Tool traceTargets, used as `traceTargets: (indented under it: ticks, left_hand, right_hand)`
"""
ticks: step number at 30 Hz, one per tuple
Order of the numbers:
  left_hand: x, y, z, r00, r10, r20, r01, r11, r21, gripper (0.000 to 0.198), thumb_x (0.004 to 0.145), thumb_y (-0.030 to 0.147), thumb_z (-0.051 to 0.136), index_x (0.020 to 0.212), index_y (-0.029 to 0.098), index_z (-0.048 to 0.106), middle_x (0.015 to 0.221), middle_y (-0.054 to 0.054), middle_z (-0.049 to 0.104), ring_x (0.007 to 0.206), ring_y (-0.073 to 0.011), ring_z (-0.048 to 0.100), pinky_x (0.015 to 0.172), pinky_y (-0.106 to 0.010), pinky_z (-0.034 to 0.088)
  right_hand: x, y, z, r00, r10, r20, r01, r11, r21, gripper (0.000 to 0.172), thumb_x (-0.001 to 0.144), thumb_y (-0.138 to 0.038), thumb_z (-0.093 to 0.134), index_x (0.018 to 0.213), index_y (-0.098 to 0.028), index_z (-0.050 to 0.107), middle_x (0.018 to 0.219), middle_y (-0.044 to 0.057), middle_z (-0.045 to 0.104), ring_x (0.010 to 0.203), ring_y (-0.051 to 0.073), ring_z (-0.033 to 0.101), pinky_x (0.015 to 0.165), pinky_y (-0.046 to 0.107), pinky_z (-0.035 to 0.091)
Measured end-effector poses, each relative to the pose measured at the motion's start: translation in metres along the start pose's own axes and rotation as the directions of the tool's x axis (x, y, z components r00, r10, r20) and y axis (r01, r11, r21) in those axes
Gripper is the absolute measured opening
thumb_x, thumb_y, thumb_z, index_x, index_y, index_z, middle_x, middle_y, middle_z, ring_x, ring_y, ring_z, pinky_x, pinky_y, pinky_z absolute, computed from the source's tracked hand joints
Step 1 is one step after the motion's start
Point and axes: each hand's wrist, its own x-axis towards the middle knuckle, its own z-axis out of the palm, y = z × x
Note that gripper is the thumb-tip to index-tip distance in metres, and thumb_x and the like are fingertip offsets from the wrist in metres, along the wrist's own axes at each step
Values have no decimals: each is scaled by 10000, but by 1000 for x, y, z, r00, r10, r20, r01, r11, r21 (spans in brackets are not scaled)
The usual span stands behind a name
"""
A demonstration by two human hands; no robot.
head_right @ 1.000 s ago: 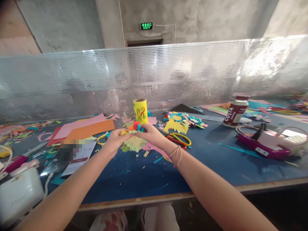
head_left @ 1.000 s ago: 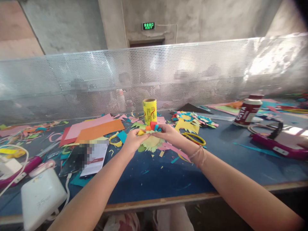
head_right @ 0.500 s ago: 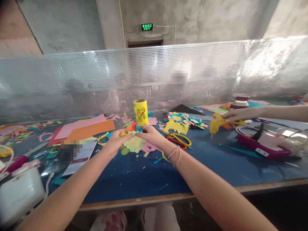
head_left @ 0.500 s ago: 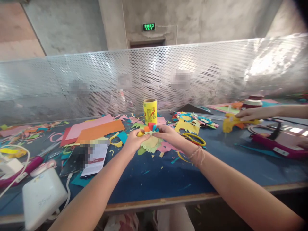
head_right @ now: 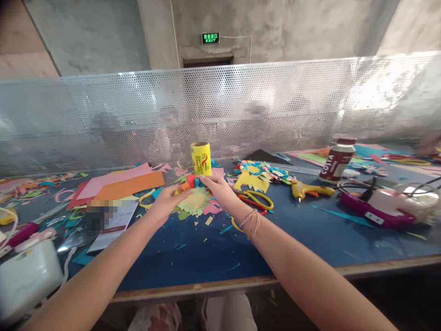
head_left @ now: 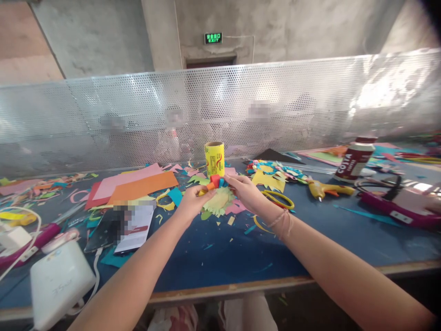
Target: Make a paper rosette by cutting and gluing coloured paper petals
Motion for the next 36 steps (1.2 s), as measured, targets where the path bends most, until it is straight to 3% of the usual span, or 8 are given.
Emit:
traceTargets:
  ticks: [8,16,22,29,36]
  left_hand:
    - [-1,-1,-1,1000,2,-11,-2,1000,3,485,615,528,688,905,140,679,672,-11,558,533,-97,442,458,-205,304]
    - [0,1,-1,999,35,-19,-35,999,-2,451,639,531,668,839,127,681,656,-20,563,550,-103,454,485,-216,309]
    - [1,0,-1,998,53,-24,-53,998,27,405,637,485,678,818,124,674,638,-4,550,564,-102,462,533,-231,326]
    - [1,4,-2,1000,21,9,-21,998,-65,391,560,404,750,824,130,655,711,-21,604,629,-119,529,609,-240,384]
    - [1,5,-5,997,77,-10,-76,997,1,328,598,393,723,809,149,665,712,-17,617,640,-122,541,609,-233,393]
  right_hand:
    - [0,2,-2,999,-32,26,33,999,-35,371,742,-528,602,854,-180,666,646,18,589,572,126,516,523,273,435]
    - [-1,-3,0,973,-121,197,126,992,-11,401,634,-355,734,977,-182,624,913,36,657,831,152,605,782,309,489]
    - [1,1,1,982,-112,153,136,979,-153,398,609,-290,745,979,-204,623,944,30,664,862,174,608,815,338,496]
    - [-1,-4,2,989,-43,140,53,997,-64,370,597,-290,752,938,-206,636,878,19,675,789,162,622,802,341,508]
    - [-2,-4,7,989,-44,142,36,998,58,295,596,-270,750,854,-202,624,863,11,668,779,148,622,809,322,501]
